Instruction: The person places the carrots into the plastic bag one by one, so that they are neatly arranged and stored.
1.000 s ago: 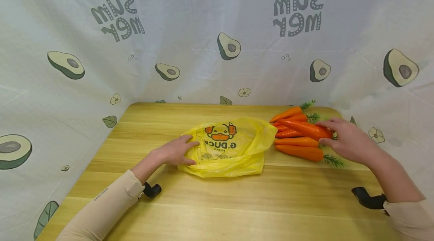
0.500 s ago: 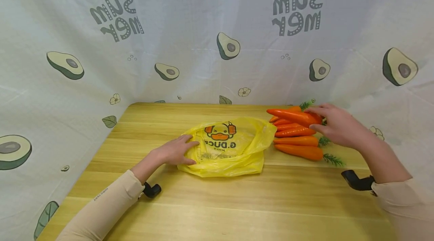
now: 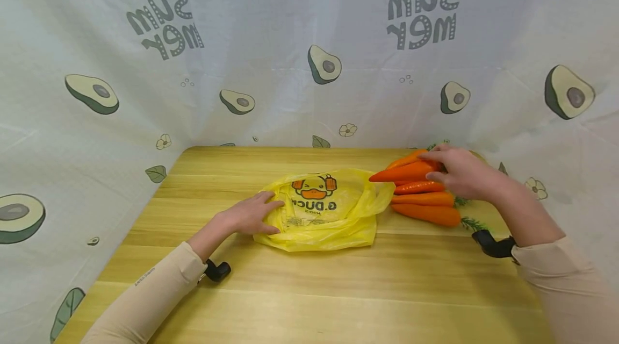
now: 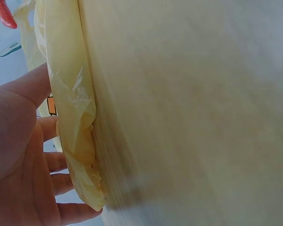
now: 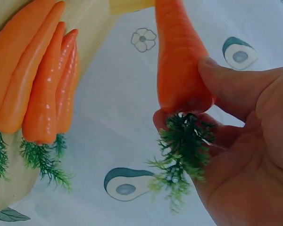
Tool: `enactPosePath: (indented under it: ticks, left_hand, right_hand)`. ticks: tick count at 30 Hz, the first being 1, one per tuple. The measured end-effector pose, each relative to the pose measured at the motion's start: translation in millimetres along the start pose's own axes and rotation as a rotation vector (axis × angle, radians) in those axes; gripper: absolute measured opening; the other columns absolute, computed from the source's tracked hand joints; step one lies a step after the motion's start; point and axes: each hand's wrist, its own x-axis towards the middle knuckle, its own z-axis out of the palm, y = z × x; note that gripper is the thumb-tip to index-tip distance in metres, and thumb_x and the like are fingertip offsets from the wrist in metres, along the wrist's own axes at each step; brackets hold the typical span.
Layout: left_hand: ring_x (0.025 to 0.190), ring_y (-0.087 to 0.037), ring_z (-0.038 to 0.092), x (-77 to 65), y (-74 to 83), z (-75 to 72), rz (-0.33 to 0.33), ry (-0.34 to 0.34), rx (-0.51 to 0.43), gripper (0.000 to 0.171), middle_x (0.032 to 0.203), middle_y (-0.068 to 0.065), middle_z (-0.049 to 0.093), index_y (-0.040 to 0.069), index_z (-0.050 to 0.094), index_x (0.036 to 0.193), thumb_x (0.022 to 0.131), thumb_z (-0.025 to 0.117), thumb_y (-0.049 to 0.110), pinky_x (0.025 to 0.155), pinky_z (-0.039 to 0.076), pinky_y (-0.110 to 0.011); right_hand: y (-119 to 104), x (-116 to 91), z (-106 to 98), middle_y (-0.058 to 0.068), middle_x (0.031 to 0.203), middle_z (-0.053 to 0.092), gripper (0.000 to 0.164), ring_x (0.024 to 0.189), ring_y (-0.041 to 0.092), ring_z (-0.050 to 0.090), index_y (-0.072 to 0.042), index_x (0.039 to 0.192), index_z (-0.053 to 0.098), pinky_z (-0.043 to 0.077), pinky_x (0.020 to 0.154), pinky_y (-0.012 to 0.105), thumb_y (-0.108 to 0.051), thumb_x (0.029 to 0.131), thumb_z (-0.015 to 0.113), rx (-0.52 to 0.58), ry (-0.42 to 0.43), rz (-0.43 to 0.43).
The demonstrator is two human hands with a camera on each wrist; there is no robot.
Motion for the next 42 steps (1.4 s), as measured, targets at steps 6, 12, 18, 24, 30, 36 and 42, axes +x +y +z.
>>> enactPosePath:
  ticks: [6,12,18,24,30,36,42]
  left_hand:
    - [0.154,-0.037,0.02,0.4,0.1,-0.4,-0.004,-0.002,0.015,0.078,0.166,-0.015,0.022,0.024,0.037,0.157,0.093,0.064,0.057,0.12,0.025,-0.058]
    - [0.154,-0.037,0.02,1.3,0.0,2.0,-0.009,-0.014,0.017,0.079,0.166,-0.015,0.022,0.024,0.036,0.158,0.093,0.064,0.058,0.121,0.025,-0.056]
    - [0.153,-0.037,0.021,0.0,1.3,3.8,-0.009,-0.007,0.013,0.078,0.166,-0.015,0.022,0.024,0.037,0.157,0.093,0.064,0.058,0.12,0.026,-0.057]
    - [0.153,-0.037,0.022,-0.2,2.2,3.3,-0.012,0.0,0.021,0.077,0.166,-0.015,0.023,0.024,0.037,0.157,0.093,0.064,0.058,0.12,0.027,-0.057]
    - [0.153,-0.036,0.022,1.1,2.9,2.6,-0.013,0.001,0.026,0.077,0.166,-0.015,0.023,0.024,0.037,0.157,0.093,0.064,0.058,0.12,0.027,-0.057]
    - [0.154,-0.036,0.021,1.0,3.0,2.2,-0.017,-0.002,0.019,0.078,0.166,-0.015,0.023,0.025,0.037,0.157,0.093,0.064,0.058,0.12,0.026,-0.057]
    - [0.154,-0.036,0.021,0.7,3.9,0.7,-0.018,-0.004,0.013,0.078,0.166,-0.015,0.022,0.025,0.036,0.157,0.093,0.064,0.058,0.12,0.026,-0.057]
  right_hand:
    - [0.7,5.7,10.4,0.023,0.122,0.06,0.049,0.08,0.015,0.054,0.01,0.135,0.057,0.049,0.07,0.034,-0.01,0.093,0.071,-0.029,-0.03,-0.048]
    - [-5.9,10.8,26.6,0.023,0.12,0.063,0.045,0.091,0.028,0.06,0.01,0.131,0.06,0.052,0.078,0.044,-0.009,0.092,0.071,0.004,-0.093,-0.058]
    - [-9.2,10.6,38.7,0.02,0.122,0.067,0.046,0.099,0.03,0.061,0.001,0.134,0.062,0.051,0.084,0.05,-0.006,0.09,0.073,0.055,-0.121,-0.086]
    - [-6.9,11.3,49.8,0.014,0.139,0.062,0.057,0.116,0.035,0.062,-0.01,0.137,0.064,0.051,0.093,0.054,0.007,0.083,0.073,0.046,-0.069,-0.196]
    - [-2.1,11.1,55.9,0.013,0.139,0.063,0.056,0.117,0.037,0.063,-0.007,0.132,0.068,0.05,0.095,0.055,0.005,0.078,0.077,0.006,-0.073,-0.202]
    - [0.3,11.1,61.6,0.004,0.14,0.063,0.066,0.126,0.029,0.06,-0.012,0.133,0.068,0.05,0.101,0.039,0.01,0.071,0.078,-0.024,0.029,-0.293]
    - [-1.1,11.2,56.9,0.007,0.119,0.07,0.046,0.096,0.024,0.064,-0.003,0.123,0.069,0.053,0.079,0.042,0.006,0.079,0.077,-0.006,-0.07,-0.153]
